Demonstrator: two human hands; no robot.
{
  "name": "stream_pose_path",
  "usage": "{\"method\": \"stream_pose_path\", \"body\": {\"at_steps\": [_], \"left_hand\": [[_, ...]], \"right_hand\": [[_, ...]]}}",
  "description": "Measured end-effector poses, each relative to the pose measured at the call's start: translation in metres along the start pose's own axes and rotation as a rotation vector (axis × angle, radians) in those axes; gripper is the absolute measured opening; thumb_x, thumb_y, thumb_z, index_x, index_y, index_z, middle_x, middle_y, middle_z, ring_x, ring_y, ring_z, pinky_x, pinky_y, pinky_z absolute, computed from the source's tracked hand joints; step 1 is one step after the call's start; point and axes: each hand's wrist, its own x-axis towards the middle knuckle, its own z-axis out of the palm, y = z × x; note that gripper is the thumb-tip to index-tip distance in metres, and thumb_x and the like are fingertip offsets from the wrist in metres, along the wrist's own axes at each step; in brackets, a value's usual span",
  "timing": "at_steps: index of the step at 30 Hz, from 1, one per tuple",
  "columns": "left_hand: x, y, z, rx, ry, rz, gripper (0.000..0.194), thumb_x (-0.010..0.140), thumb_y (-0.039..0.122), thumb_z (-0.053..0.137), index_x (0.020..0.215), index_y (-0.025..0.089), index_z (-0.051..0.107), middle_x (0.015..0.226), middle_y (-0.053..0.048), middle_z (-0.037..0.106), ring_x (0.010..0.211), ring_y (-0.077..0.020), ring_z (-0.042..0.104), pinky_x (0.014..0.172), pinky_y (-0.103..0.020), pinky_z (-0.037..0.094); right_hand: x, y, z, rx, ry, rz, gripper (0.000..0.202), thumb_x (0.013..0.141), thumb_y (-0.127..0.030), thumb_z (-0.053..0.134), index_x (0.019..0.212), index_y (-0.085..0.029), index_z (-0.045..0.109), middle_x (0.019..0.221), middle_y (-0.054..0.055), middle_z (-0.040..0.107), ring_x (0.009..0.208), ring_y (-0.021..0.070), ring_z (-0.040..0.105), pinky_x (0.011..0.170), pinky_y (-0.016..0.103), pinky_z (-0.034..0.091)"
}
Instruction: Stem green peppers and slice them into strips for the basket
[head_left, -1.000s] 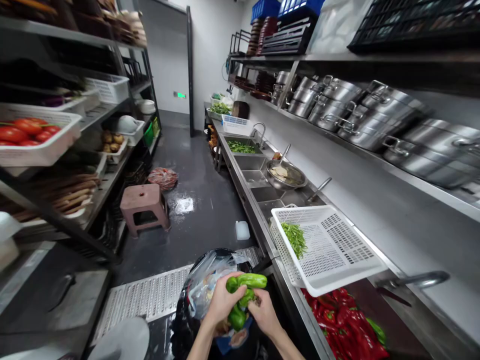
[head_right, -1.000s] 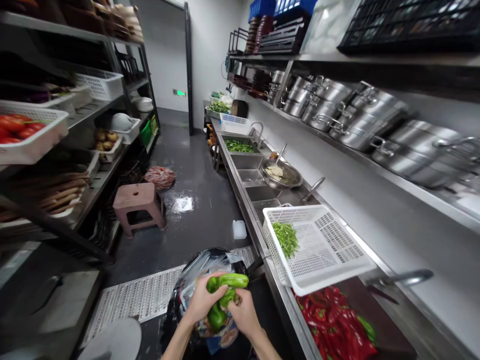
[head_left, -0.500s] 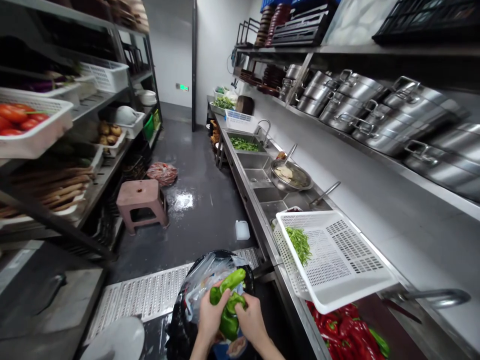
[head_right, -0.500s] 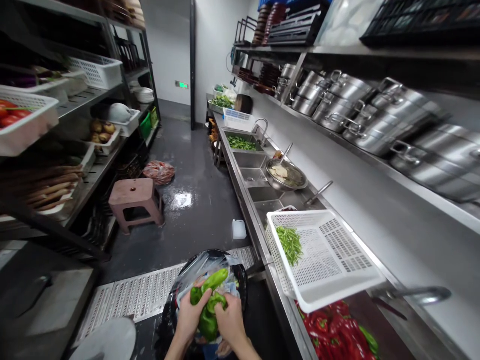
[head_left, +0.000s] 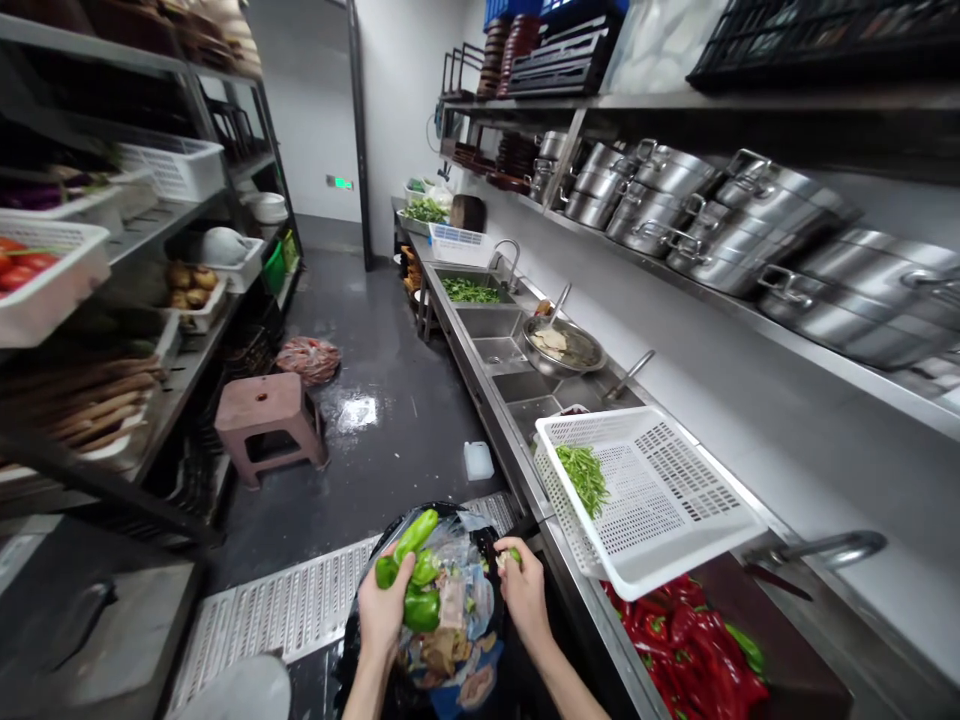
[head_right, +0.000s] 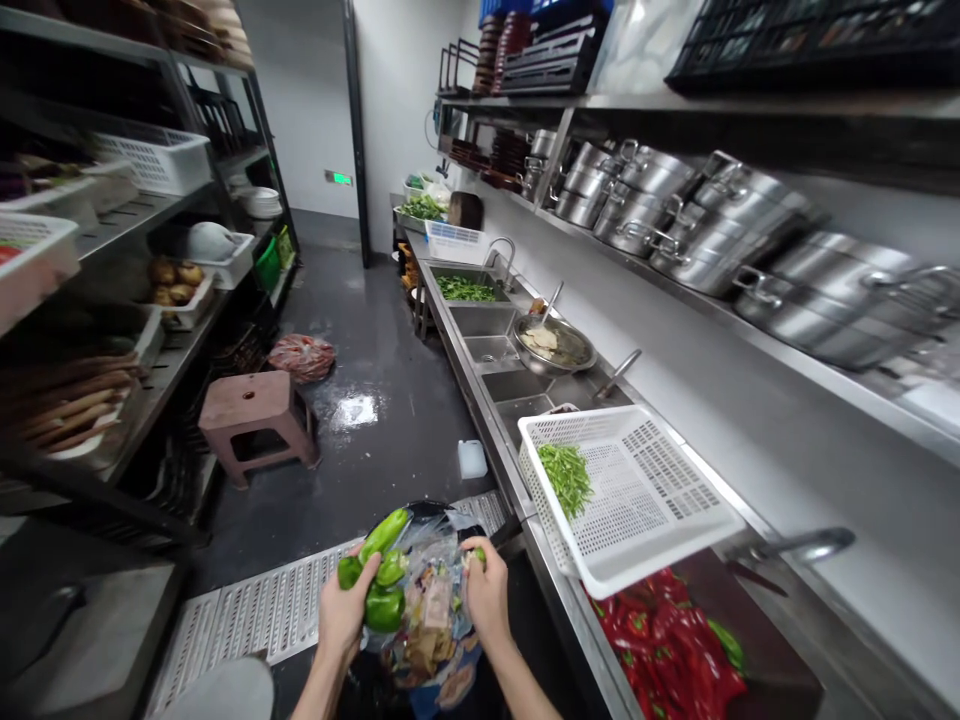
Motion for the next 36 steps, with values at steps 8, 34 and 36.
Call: {"method": "stream_pose_path", "body": {"at_steps": [8,34,36], "left_hand": [[-0.014,0.001,-0.01,0.338,-0.088,0.495,0.043,0.07,0.05,0.07,0.1,0.02,0.071,0.111,-0.011,0.067,0.11,-0.0312,0.061,0.102,-0.043,0.045],[-0.042,0.008,0.022,-0.039,-0.82,-0.188,0.069,0.063,0.053,0.082,0.122,0.02,0.064,0.1,-0.009,0.071,0.086,-0.0255,0.07,0.082,-0.038,0.056],[-0.038,0.016,0.026,0.065,-0.887,-0.114,0.068,0.063,0.052,0.082,0.121,0.019,0.065,0.102,-0.009,0.071,0.092,-0.0267,0.069,0.085,-0.039,0.055]], "right_hand": [[-0.016,0.028,0.007,-0.64,-0.228,-0.072,0.045,0.074,-0.012,0.051,0.115,-0.017,0.069,0.139,0.016,0.055,0.13,0.0296,0.049,0.108,0.041,0.038],[-0.033,-0.009,0.029,0.244,-0.448,0.385,0.026,0.07,-0.045,0.066,0.075,-0.02,0.058,0.049,-0.005,0.054,0.043,0.0108,0.054,0.045,0.021,0.043],[-0.032,-0.006,0.035,0.222,-0.327,0.302,0.027,0.073,-0.042,0.061,0.06,-0.021,0.052,0.045,-0.005,0.049,0.041,0.0087,0.047,0.043,0.02,0.039]]}}
